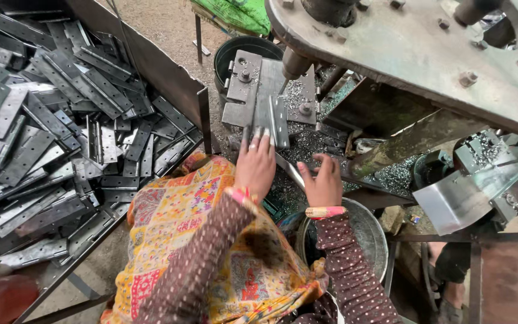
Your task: The person repeatedly picks up metal plates from a bin, places them into a press machine, and operates the lever to process them. They then remove the finished plates and return them to the bin.
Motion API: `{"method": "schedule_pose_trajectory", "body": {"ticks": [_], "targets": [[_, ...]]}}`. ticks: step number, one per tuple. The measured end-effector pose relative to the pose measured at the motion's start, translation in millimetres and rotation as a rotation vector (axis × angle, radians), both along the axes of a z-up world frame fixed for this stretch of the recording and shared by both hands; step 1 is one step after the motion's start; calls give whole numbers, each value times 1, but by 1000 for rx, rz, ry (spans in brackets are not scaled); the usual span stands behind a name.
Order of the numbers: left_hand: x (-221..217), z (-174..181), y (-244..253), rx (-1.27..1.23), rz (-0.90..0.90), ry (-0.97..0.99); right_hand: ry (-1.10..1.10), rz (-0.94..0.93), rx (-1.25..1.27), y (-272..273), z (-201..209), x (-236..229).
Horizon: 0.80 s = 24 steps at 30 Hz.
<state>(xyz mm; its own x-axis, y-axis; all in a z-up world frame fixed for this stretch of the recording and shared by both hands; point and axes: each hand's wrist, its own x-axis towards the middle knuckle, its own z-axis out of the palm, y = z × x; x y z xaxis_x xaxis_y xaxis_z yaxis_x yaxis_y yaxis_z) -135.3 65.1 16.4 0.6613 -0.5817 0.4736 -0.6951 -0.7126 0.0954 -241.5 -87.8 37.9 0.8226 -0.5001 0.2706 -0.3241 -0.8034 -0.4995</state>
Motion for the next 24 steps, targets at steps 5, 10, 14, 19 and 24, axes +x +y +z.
{"method": "schedule_pose_trajectory", "body": {"ticks": [5,10,14,19,24], "targets": [[7,-6,20,-136,-211,-138,-291,41,-1,6,-1,-8],[15,29,6,-542,-345,86,-354,26,-144,5,-4,-6],[37,46,-19,-287,-146,-120,-310,5,-79,2,-10,-5],[68,15,-39,128,31,48,-264,26,-158,-1,-9,-9],[79,-3,-17,94,196,233,-189,3,79,3,-3,-6]]}}
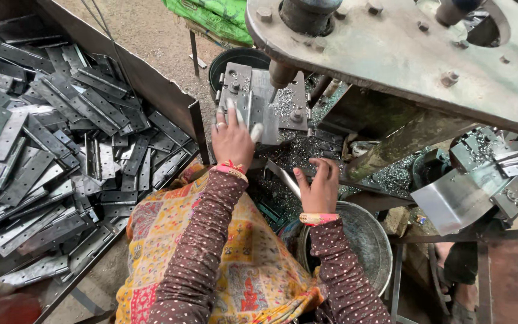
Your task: The person repeatedly picks up metal plates from a bin, places them into a press machine, and operates the lever to process them. They then remove the finished plates and return them to the bin.
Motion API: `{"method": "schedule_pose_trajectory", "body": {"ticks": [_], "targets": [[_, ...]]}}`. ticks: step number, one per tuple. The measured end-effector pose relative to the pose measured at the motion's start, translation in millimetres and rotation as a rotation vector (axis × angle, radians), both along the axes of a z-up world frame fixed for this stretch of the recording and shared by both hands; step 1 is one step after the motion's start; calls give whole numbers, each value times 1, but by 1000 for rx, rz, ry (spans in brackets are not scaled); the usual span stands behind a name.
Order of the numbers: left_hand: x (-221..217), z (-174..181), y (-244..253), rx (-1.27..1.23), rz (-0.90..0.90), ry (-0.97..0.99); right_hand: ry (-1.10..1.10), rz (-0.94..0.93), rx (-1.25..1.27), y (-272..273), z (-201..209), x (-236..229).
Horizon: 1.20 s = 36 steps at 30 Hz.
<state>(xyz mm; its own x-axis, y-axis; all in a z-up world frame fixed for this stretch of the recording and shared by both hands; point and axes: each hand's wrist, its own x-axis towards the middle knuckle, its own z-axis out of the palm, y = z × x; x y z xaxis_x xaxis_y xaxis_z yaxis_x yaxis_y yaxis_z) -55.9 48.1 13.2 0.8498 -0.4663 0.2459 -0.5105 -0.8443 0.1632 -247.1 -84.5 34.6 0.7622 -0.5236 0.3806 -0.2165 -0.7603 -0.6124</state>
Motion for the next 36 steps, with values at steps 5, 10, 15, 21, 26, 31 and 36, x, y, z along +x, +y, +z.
{"method": "schedule_pose_trajectory", "body": {"ticks": [5,10,15,21,26,31,36], "targets": [[-20,-7,-10,-158,-83,-202,29,12,-207,-4,-1,1],[-26,-5,-13,-257,-104,-11,72,29,-192,-3,-5,-3],[-30,-2,-6,-231,-121,-57,316,127,-259,-6,-68,-25],[-28,-13,-1,-258,-111,-111,658,184,-105,-8,-147,-51],[-20,-16,-13,-172,-100,-84,921,223,-40,-37,-97,-11],[4,-14,-35,-124,-60,-80,817,168,37,-36,-120,-18],[4,-19,-33,-184,-71,-80,641,109,-104,-22,-181,-52]]}}
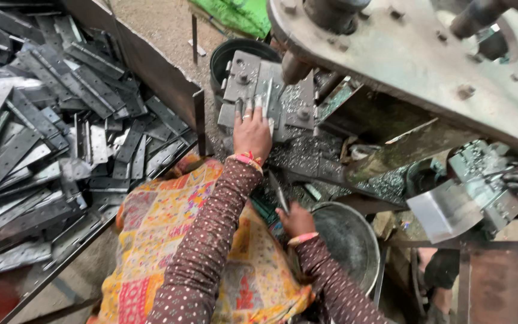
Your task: The person repeatedly picks up metal plates from a bin, places them into a press machine, and operates the lever to process them. They then remove the finished plates and return them to the bin.
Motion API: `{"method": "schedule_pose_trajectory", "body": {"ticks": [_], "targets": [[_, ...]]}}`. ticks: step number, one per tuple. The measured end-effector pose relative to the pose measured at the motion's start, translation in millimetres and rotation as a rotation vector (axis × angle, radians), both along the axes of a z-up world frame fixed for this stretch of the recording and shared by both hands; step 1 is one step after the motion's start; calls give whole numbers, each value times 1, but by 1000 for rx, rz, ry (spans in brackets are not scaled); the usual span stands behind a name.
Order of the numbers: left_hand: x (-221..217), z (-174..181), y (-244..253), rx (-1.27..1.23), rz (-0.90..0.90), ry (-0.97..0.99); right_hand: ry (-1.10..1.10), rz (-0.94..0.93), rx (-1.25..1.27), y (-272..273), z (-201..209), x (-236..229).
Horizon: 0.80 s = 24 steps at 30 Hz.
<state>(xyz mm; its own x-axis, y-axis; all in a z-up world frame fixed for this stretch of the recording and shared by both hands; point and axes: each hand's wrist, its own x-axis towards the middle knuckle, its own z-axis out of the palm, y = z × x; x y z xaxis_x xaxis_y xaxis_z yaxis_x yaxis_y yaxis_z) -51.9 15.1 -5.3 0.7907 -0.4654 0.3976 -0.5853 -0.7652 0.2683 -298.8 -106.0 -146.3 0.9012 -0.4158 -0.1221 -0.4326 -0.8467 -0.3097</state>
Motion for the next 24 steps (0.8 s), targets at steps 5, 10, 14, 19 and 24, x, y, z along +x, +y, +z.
{"method": "schedule_pose_trajectory", "body": {"ticks": [5,10,14,19,24], "targets": [[-2,-8,0,-41,-6,-63,163,67,-44,-17,45,35],[19,-12,-24,-84,15,-18,129,95,-2,-16,87,45],[19,-6,-16,-86,8,-81,56,-54,103,4,74,19],[5,-6,-4,-74,-49,14,135,53,-7,-3,73,38],[6,-8,-7,-106,-28,-73,215,71,-40,-14,101,56]]}}
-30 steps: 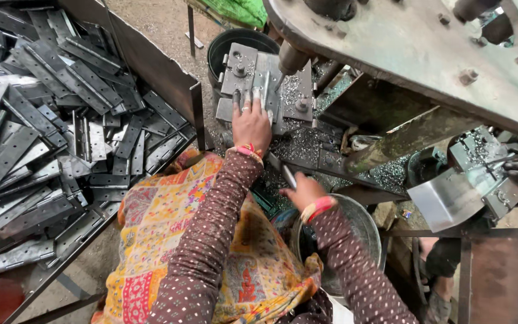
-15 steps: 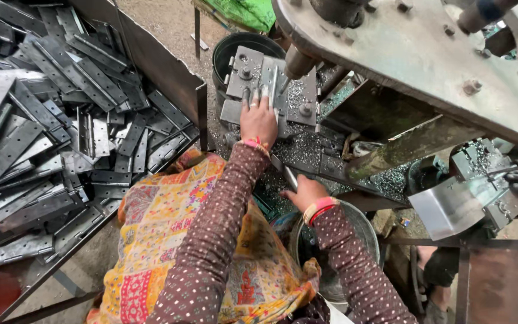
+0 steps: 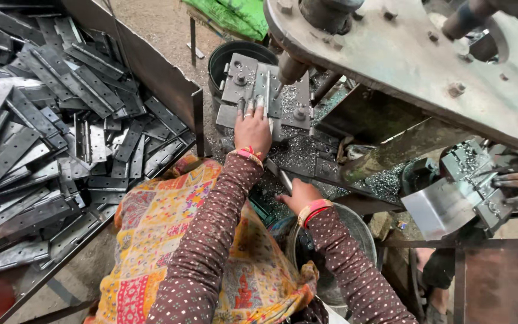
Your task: The person repeatedly picks up metal plates from a bin, places them into a press machine, and operates the lever to process them. They then remove the finished plates and return them to the bin.
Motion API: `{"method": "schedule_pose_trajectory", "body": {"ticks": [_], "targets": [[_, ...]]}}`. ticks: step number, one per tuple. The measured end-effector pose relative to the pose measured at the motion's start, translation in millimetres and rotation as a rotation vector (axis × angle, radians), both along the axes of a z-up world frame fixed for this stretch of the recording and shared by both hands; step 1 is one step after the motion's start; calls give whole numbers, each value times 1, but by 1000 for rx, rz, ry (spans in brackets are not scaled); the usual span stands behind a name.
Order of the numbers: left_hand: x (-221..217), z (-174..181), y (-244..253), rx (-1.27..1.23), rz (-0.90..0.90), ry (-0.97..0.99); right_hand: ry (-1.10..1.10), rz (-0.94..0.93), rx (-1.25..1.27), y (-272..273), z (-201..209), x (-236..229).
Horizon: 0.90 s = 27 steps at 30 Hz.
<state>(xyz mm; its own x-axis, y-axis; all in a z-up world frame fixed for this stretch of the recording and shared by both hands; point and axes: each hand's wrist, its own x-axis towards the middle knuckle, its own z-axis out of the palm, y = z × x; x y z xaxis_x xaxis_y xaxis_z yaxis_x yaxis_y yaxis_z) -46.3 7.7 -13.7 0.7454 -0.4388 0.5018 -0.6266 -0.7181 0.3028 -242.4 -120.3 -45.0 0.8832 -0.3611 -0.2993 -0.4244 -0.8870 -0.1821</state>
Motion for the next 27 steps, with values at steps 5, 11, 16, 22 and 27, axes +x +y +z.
{"method": "schedule_pose_trajectory", "body": {"ticks": [5,11,16,22,27], "targets": [[7,-1,-7,52,-15,126,-113,-103,96,17,-26,-33],[-2,-3,-1,24,-11,41,-23,3,51,7,-24,-14],[2,3,-4,55,-6,66,-11,26,-42,-10,-20,-2],[2,2,5,-2,-52,106,-120,-108,57,12,-99,-50],[12,-3,6,42,-65,-9,-82,-33,34,1,-81,-25]]}}
